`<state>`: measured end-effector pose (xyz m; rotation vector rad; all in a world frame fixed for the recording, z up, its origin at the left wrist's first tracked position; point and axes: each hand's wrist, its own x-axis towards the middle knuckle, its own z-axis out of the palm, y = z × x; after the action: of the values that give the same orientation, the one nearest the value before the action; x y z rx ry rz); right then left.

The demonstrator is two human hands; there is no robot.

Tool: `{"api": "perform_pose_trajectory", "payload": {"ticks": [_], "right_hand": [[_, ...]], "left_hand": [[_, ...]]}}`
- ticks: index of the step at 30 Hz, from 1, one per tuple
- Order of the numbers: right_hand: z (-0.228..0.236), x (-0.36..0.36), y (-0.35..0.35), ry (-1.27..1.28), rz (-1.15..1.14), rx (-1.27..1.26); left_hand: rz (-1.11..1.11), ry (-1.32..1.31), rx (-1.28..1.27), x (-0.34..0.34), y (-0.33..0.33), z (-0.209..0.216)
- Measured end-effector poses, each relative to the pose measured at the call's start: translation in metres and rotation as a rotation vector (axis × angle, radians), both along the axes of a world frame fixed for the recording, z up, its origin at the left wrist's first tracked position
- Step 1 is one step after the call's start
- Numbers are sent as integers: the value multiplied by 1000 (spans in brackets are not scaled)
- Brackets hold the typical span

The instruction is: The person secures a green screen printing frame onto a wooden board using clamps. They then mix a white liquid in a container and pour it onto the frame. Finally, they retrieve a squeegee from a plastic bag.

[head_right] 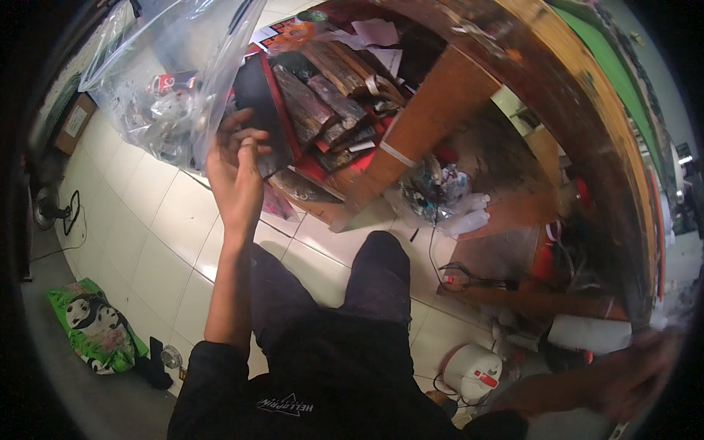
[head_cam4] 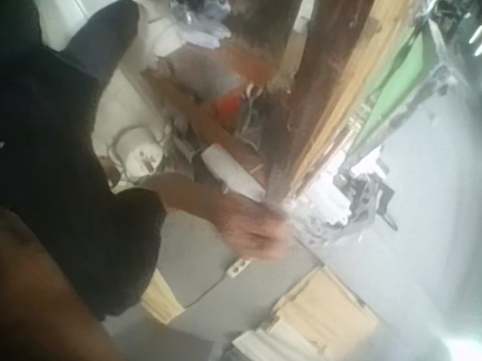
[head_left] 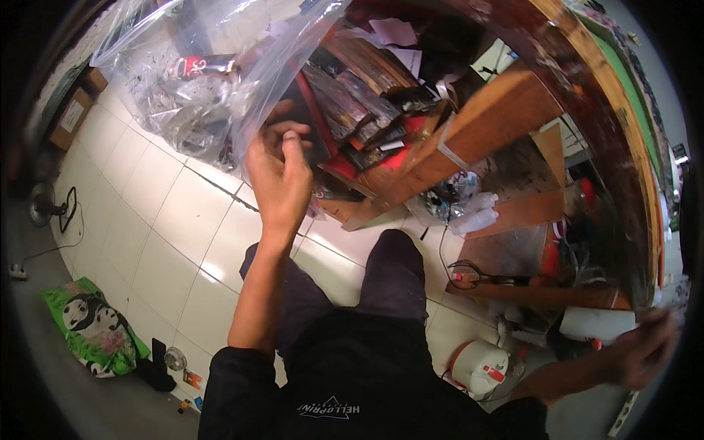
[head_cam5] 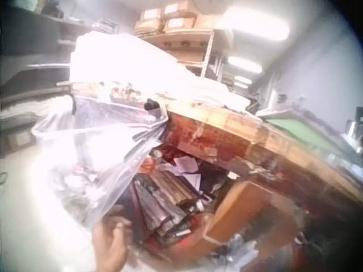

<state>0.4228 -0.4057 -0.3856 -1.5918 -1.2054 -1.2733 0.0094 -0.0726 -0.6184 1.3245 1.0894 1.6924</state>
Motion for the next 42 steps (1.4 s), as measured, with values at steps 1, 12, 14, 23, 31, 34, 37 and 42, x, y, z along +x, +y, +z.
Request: {"api": "perform_pose_trajectory", "payload": {"ticks": [1, 12, 14, 23, 31, 34, 37, 42], "right_hand": [[-35, -34, 18, 12, 85, -35], [-209, -118, 374, 1384, 1792, -876], [-198, -154, 418, 1000, 1297, -1169], [-194, -203, 449, 169, 1090, -1233], [-190, -190, 448, 249, 1026, -1019], [-190, -183, 450, 61, 1112, -755], [-151, -196, 436, 842, 1003, -1484], [-154, -200, 434, 1219, 1380, -1125]], "left_hand": [[104, 61, 69, 2, 4, -2], [138, 846, -229, -10, 14, -11], [112, 846, -269, -12, 21, -7], [73, 476, -333, -23, 43, -18], [-122, -333, -421, -14, 51, -8], [-64, -247, -413, -7, 50, -15], [-60, -466, -390, 9, 45, -7], [-163, -145, -178, 33, 67, -16]]}}
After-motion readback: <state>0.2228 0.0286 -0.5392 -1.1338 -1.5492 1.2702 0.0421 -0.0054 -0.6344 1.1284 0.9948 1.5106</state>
